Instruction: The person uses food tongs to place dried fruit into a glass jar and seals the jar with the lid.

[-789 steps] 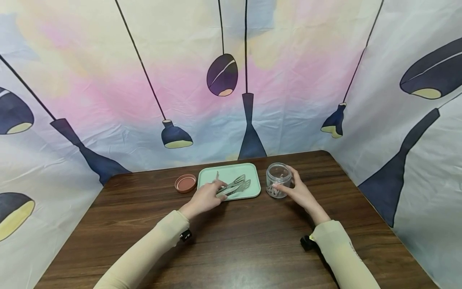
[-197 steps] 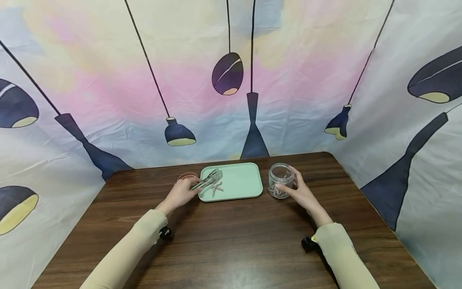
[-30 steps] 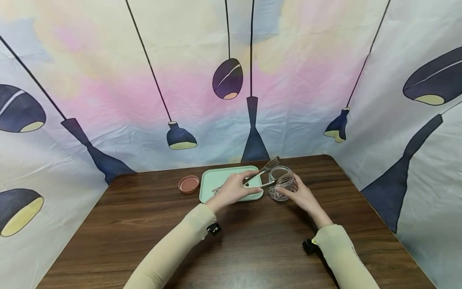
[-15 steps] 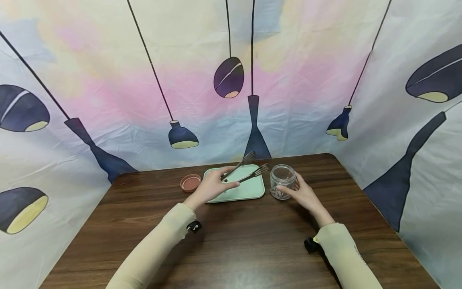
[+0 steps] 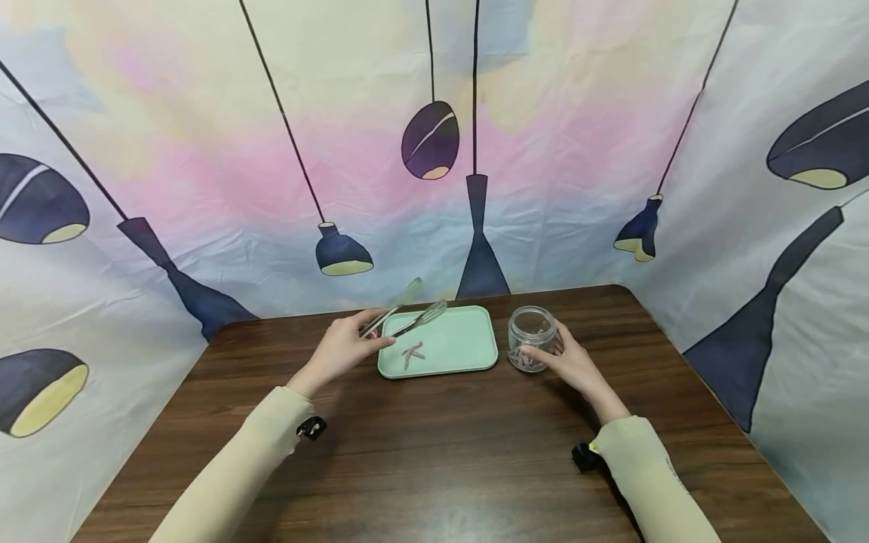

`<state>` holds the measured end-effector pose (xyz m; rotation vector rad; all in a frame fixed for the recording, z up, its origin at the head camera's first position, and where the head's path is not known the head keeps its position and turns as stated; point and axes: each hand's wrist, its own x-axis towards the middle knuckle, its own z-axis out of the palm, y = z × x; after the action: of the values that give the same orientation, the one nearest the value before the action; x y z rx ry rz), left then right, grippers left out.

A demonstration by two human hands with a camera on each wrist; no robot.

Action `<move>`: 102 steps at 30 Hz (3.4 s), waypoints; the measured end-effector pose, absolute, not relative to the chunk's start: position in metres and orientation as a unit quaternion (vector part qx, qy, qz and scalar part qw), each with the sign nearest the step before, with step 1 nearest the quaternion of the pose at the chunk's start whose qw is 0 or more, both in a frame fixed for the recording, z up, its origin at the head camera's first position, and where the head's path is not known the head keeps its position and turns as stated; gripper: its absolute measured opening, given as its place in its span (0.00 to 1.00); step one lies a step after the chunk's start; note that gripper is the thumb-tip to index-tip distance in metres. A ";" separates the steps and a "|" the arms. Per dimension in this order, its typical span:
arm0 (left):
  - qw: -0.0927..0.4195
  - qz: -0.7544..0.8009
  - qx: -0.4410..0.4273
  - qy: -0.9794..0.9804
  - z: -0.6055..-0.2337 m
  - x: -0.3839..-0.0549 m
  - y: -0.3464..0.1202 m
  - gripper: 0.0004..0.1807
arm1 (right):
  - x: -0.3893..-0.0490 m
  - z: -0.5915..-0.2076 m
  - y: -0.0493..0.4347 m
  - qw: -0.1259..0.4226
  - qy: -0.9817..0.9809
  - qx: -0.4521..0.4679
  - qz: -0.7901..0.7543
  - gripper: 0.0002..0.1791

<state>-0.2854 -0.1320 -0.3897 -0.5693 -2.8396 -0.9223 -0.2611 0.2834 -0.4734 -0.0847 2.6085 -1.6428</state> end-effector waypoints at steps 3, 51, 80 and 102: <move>0.053 -0.314 -0.177 -0.931 -0.389 -0.285 -0.144 0.34 | -0.261 -0.473 0.283 0.028 0.844 -0.029 -0.535 0.59; 0.079 -0.198 -0.235 -0.948 -0.446 -0.279 -0.148 0.17 | -0.261 -0.475 0.283 0.035 0.843 -0.020 -0.537 0.60; 0.093 -0.213 -0.230 -0.945 -0.427 -0.286 -0.152 0.14 | -0.263 -0.472 0.284 0.041 0.837 -0.016 -0.545 0.60; 0.114 -0.278 -0.228 -0.926 -0.388 -0.293 -0.148 0.19 | -0.262 -0.472 0.283 0.044 0.835 -0.019 -0.549 0.59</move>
<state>-0.2925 -0.1475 -0.3875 -0.6697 -2.7153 -0.8157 -0.2616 0.2830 -0.4719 -0.0584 2.5508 -1.6778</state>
